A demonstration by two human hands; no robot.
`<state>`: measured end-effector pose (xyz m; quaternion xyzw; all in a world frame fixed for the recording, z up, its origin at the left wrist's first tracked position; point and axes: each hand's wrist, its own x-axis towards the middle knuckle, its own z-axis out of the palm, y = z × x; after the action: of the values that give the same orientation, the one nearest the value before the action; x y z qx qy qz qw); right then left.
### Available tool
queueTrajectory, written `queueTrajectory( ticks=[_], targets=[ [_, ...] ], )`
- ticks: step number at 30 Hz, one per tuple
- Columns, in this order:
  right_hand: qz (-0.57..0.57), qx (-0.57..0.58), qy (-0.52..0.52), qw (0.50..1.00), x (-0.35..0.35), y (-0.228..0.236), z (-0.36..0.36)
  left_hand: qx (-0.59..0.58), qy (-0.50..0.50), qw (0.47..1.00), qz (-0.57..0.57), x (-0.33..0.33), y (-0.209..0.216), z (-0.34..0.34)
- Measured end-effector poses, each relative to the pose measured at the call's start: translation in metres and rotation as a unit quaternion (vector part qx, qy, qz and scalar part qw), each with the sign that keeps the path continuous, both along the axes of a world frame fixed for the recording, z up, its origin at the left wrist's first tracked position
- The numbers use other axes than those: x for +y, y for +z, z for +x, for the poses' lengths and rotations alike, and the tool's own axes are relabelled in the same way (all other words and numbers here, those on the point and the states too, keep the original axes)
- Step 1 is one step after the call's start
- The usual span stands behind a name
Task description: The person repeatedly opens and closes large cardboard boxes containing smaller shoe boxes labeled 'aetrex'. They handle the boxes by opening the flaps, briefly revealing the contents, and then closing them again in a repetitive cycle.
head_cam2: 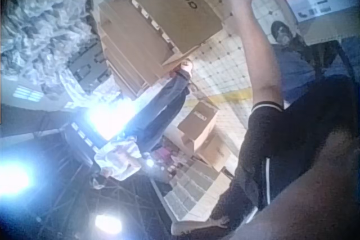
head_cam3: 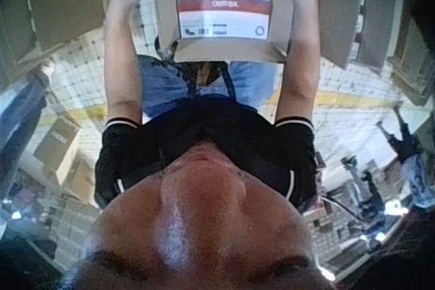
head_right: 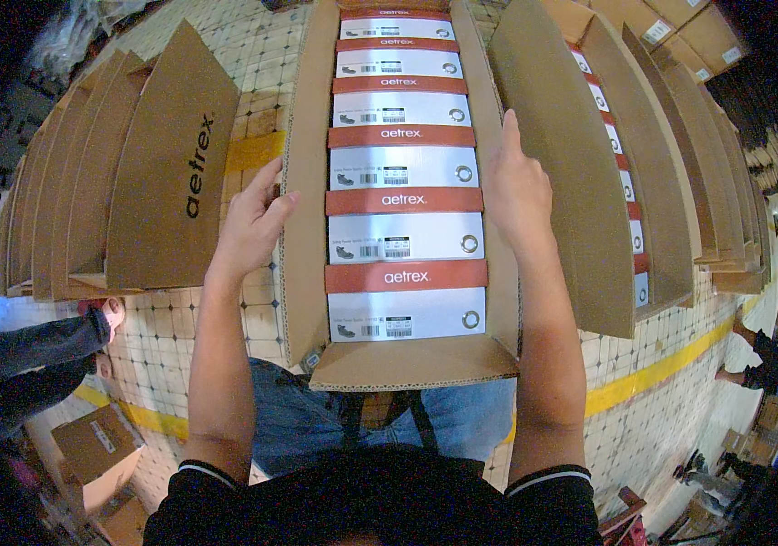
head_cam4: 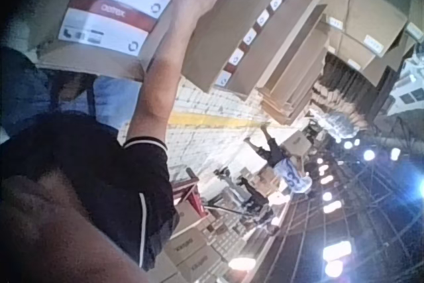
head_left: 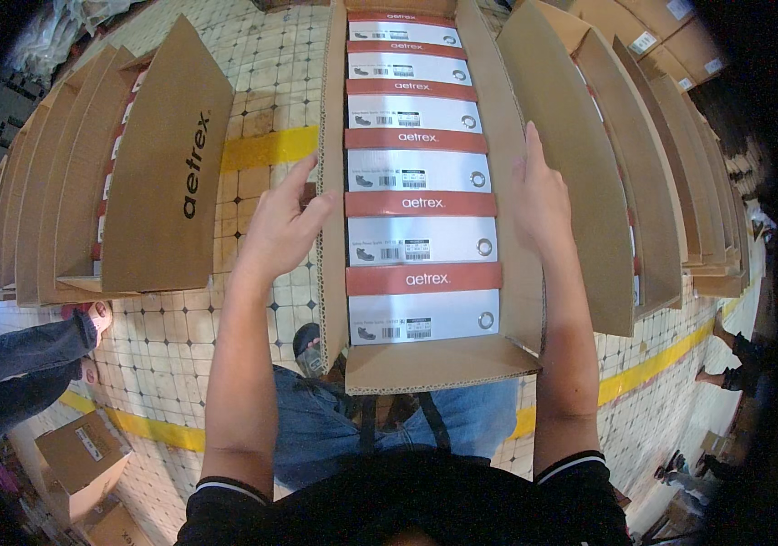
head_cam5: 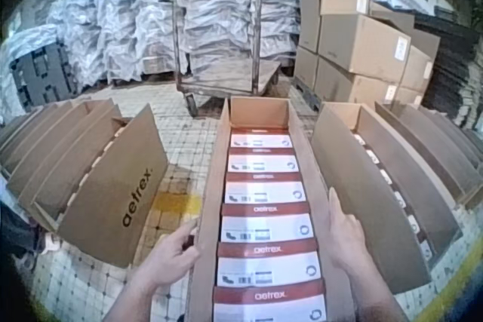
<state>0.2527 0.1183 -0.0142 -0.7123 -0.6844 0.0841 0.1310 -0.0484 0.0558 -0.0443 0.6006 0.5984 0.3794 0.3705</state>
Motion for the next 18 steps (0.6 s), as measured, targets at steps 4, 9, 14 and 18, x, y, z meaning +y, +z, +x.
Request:
queueTrajectory(
  ticks=[4, 9, 14, 18],
  targets=[
    [-0.007, -0.001, -0.007, 1.0, -0.0016, 0.0026, -0.0009, 0.018, -0.004, 1.0, 0.007, -0.0001, 0.0028, 0.0022],
    [-0.036, 0.013, -0.025, 0.999, -0.0016, 0.0015, 0.0006, 0.014, -0.009, 1.0, 0.006, 0.0004, 0.0055, 0.0043],
    [0.026, 0.005, 0.003, 1.0, 0.0001, -0.0045, 0.0029, 0.02, -0.002, 1.0, -0.007, -0.0001, 0.0056, 0.0043],
    [0.026, 0.003, 0.005, 1.0, 0.0, -0.005, 0.0043, 0.033, -0.002, 0.999, 0.0, -0.0001, 0.0058, 0.0033]
  ],
)
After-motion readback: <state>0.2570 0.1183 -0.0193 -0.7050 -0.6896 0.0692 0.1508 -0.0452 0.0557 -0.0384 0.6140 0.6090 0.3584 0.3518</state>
